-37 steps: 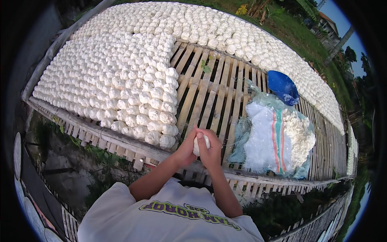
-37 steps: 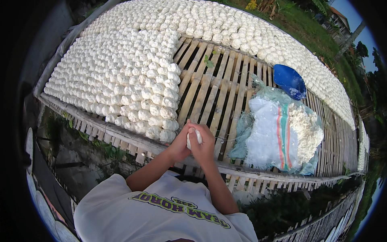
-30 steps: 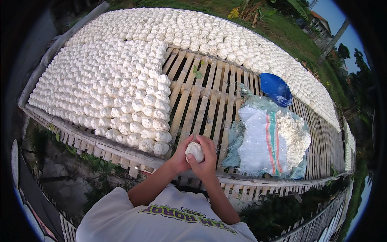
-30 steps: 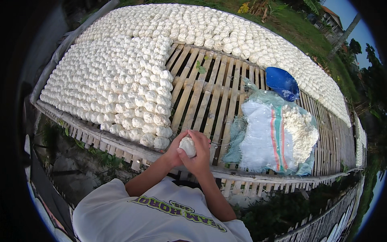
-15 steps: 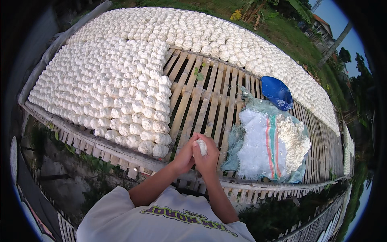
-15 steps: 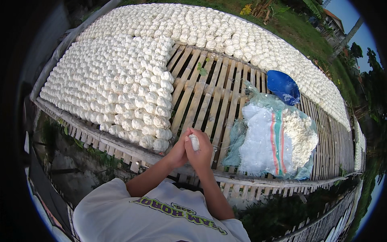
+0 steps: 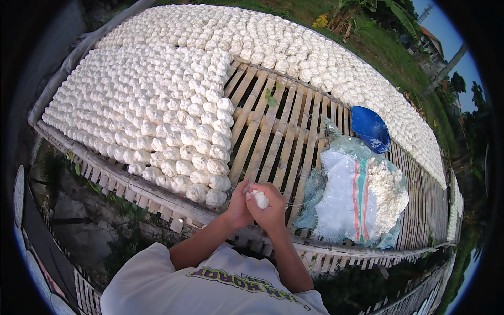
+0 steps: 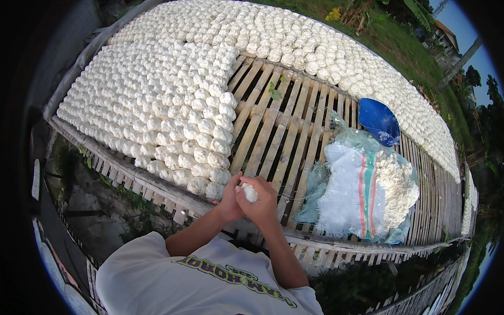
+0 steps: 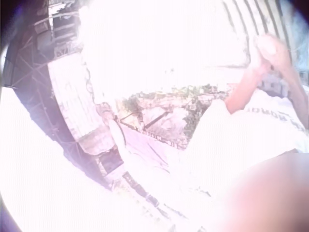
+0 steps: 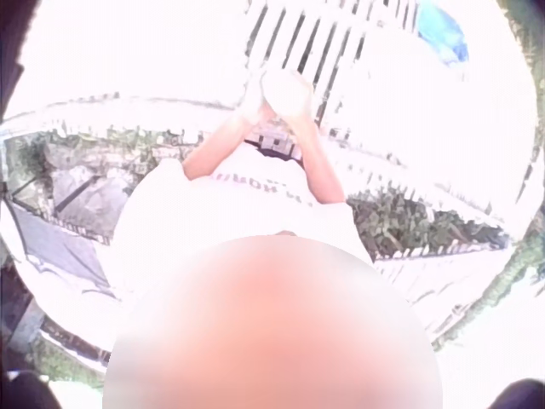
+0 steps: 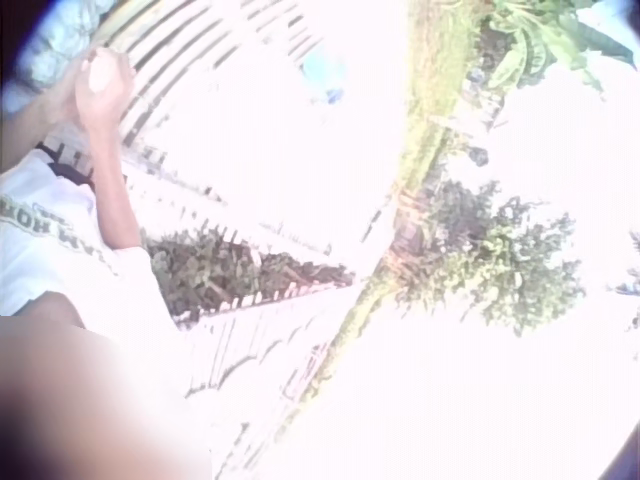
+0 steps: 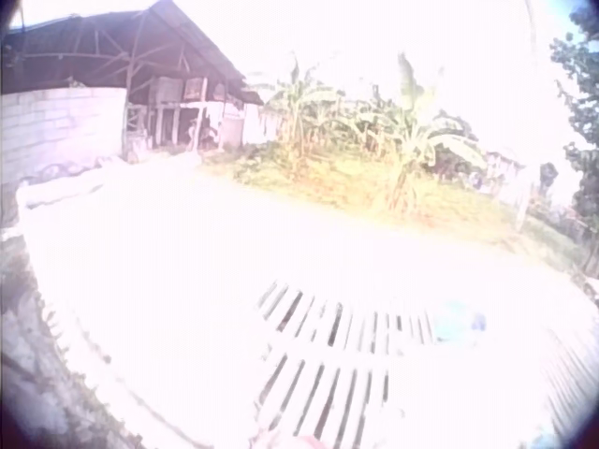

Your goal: The person repeatedly scoops white dough from a sack, rolls it into a ball with both hands, and places it on a bamboo drying rack. The process is repeated continuously, filling the rack with uniformly shaped dough balls.

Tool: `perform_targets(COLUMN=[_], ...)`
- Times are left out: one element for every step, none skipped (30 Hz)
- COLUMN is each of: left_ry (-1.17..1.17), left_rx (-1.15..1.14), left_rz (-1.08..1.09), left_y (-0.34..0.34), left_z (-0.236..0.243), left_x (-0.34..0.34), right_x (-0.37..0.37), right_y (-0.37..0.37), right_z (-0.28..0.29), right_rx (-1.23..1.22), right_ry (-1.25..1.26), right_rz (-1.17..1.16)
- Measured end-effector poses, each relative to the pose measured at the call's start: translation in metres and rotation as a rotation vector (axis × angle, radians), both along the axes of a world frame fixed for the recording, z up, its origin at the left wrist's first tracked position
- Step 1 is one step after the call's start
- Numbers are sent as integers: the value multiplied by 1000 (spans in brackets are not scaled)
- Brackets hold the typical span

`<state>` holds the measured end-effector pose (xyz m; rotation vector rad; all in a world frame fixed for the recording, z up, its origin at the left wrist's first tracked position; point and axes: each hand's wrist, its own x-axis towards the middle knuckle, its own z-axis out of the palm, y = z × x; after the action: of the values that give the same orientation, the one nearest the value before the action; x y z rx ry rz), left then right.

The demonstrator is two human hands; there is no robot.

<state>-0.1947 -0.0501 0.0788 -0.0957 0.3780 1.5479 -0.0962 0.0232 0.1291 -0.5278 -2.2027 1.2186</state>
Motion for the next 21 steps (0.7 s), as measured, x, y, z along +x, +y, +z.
perform_targets(left_ry=[-38,-70,-8,66,-113,-135,-162,-37,106,160,233,302,473,728,982,1226,1500,1765,1836,1884,1931], left_rx=[81,201,91,17,160,60,136,-35,-154,-211,-218,-143,-204,-301,-389,-467,-567,-657,-699,-733,-779], left_rz=[-34,-63,-14,33,52,111,165,261,341,303,247,222,157,219,292,390,467,564,599,703,646], left_y=[-2,-5,-8,-12,-11,-11,-10,-7,-7,-5,-8,-13,-17,-29,-43,-59,-79,-97,-110,-116,-121], left_z=[-3,-5,-7,-7,-7,-6,-4,-2,-1,1,2,2,0,-2,-6,-11,-16,-22,-29,-36,-40], left_x=[-3,-5,-8,-8,-15,-17,-21,-22,-24,-26,-29,-32,-39,-44,-49,-55,-63,-71,-77,-78,-80], right_x=[-1,-3,-5,-7,-9,-12,-16,-19,-23,-27,-32,-37,-37,-41,-45,-49,-53,-62,-74,-89,-108], right_y=[3,5,6,5,2,0,-6,-11,-15,-17,-16,-16,-2,13,25,42,61,79,98,115,133], right_z=[2,4,5,6,5,3,0,-4,-9,-14,-21,-28,-32,-38,-44,-49,-53,-59,-66,-73,-81], right_rx=[79,139,152,221,284,327,298,248,186,-8,-218,-428,-566,-770,-1000,-1220,-1325,-1364,-1297,-1223,-1182], right_ry=[-47,-94,-100,-68,-27,-2,29,42,57,60,62,64,-24,52,119,188,217,229,159,122,104], right_rz=[100,193,240,161,86,6,-35,-79,-117,-157,-194,-230,-208,-184,-180,-172,-147,-183,-240,-247,-273])
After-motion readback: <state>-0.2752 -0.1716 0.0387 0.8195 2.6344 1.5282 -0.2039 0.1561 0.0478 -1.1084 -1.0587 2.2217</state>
